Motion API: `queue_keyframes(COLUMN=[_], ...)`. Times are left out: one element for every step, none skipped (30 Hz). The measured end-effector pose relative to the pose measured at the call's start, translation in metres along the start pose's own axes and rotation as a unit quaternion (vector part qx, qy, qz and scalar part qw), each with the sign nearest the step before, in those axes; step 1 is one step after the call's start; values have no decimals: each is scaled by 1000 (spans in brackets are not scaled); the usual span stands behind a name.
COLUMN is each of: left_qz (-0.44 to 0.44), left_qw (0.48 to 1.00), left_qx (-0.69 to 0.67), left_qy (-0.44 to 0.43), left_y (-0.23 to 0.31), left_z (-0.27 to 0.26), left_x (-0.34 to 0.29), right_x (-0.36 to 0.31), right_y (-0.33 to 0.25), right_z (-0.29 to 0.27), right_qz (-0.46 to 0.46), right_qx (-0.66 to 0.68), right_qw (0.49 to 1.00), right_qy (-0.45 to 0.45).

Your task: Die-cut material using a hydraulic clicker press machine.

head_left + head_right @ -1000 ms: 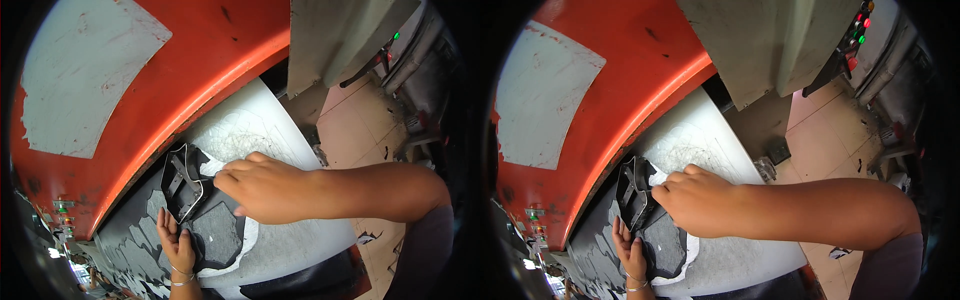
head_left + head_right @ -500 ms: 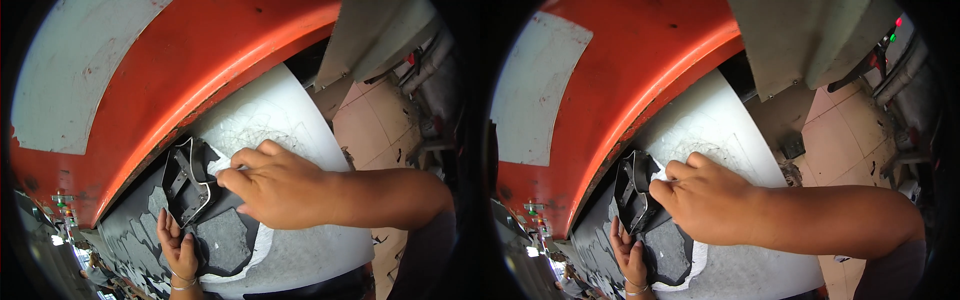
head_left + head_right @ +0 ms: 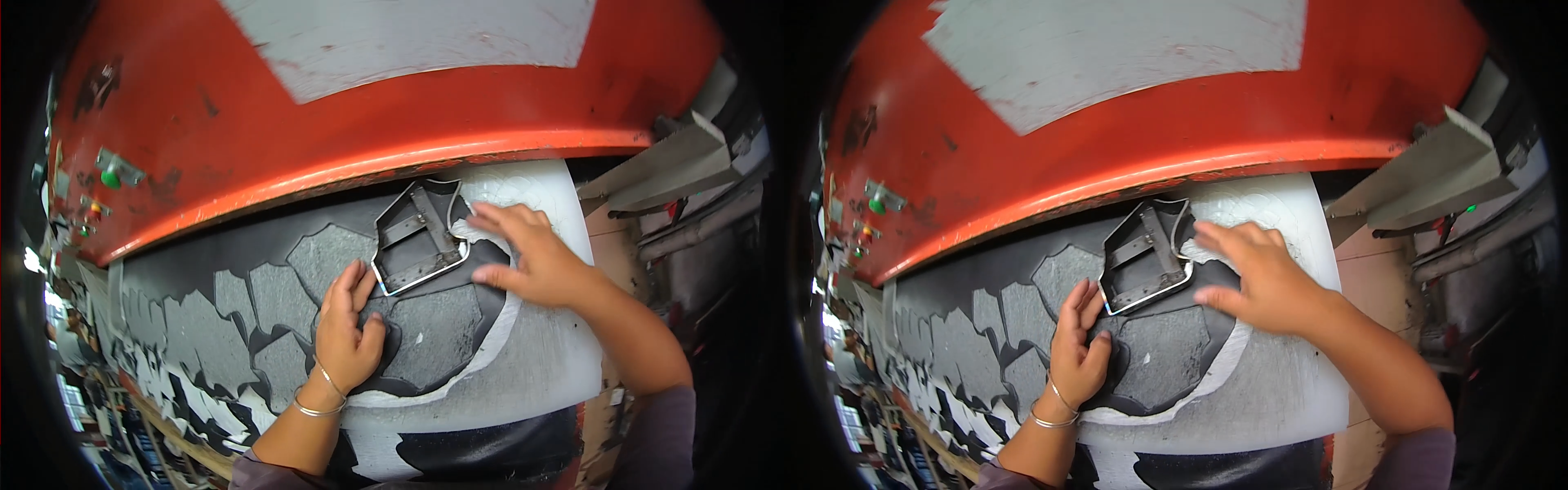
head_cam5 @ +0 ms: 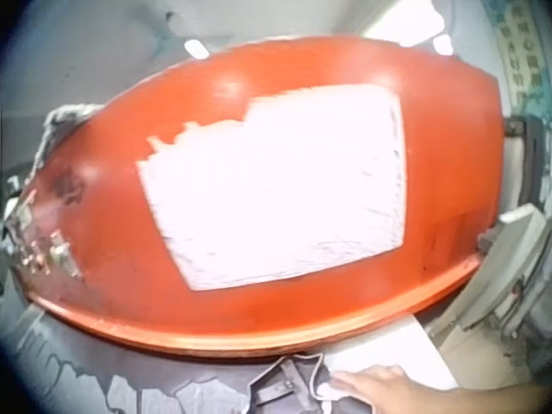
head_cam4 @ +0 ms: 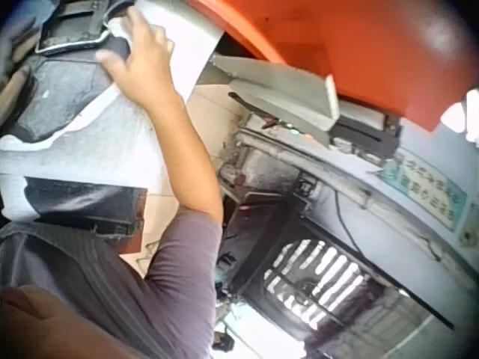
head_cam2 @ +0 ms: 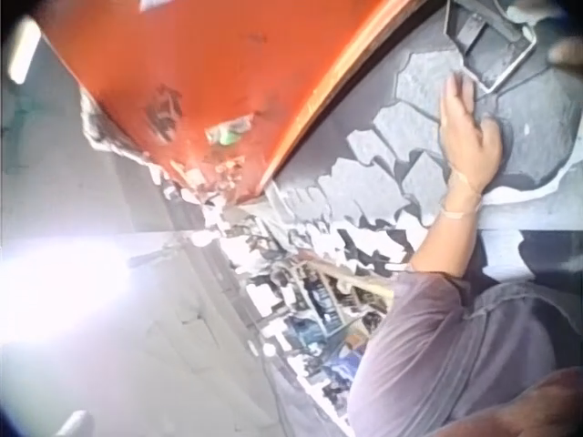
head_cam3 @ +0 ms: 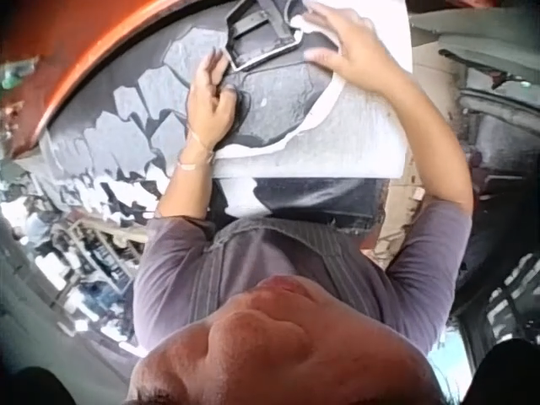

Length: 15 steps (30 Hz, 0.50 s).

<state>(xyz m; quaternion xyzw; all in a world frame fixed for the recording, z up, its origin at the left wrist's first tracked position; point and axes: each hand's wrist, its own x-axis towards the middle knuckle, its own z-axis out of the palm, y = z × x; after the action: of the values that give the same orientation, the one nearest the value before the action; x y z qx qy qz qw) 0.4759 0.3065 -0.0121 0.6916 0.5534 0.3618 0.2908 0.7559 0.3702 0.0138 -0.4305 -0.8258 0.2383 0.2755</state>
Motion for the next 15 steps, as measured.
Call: queue_keyframes(left_qz=[29,18,15,26,36,25,29,21,13,17,17,14,17,25,31], left_qw=[998,999,1000,999,998,999,999,999,999,999,998,998,998,997,996], left_qx=[47,22,11,30,51,35,24,8,-9,-21,-19,-17,-27,-31,-34], left_qy=[-4,-31,-22,1,23,32,36,41,45,48,52,57,60,69,79], left_y=[-3,-2,-2,-1,0,-2,-3,-5,-7,-7,-7,-10,-13,-15,-19], left_z=[-1,-2,-1,0,0,-1,-1,-1,0,1,2,3,4,5,6], left_x=[-1,-3,-3,-2,-3,-4,-5,-6,-7,-9,-10,-12,-13,-13,-13], right_x=[4,12,20,31,42,54,63,72,79,86,89,94,97,100,100], right_y=[-6,-10,-14,-26,-33,-33,-36,-41,-45,-44,-43,-45,-47,-41,-43], right_z=[-3,-8,-12,-11,-4,8,18,27,36,44,45,46,46,47,47], right_qz=[-3,-23,-45,-80,-83,-159,-232,-245,-257,-278,-276,-247,-215,-230,-228], right_qx=[-11,-66,-119,-133,-142,-171,-200,-226,-253,-265,-276,-282,-288,-284,-292], right_qw=[1000,997,990,985,984,972,952,942,930,921,918,921,921,923,921], right_qy=[-11,25,61,76,67,30,-7,-40,-75,-62,-67,-109,-149,-117,-123])
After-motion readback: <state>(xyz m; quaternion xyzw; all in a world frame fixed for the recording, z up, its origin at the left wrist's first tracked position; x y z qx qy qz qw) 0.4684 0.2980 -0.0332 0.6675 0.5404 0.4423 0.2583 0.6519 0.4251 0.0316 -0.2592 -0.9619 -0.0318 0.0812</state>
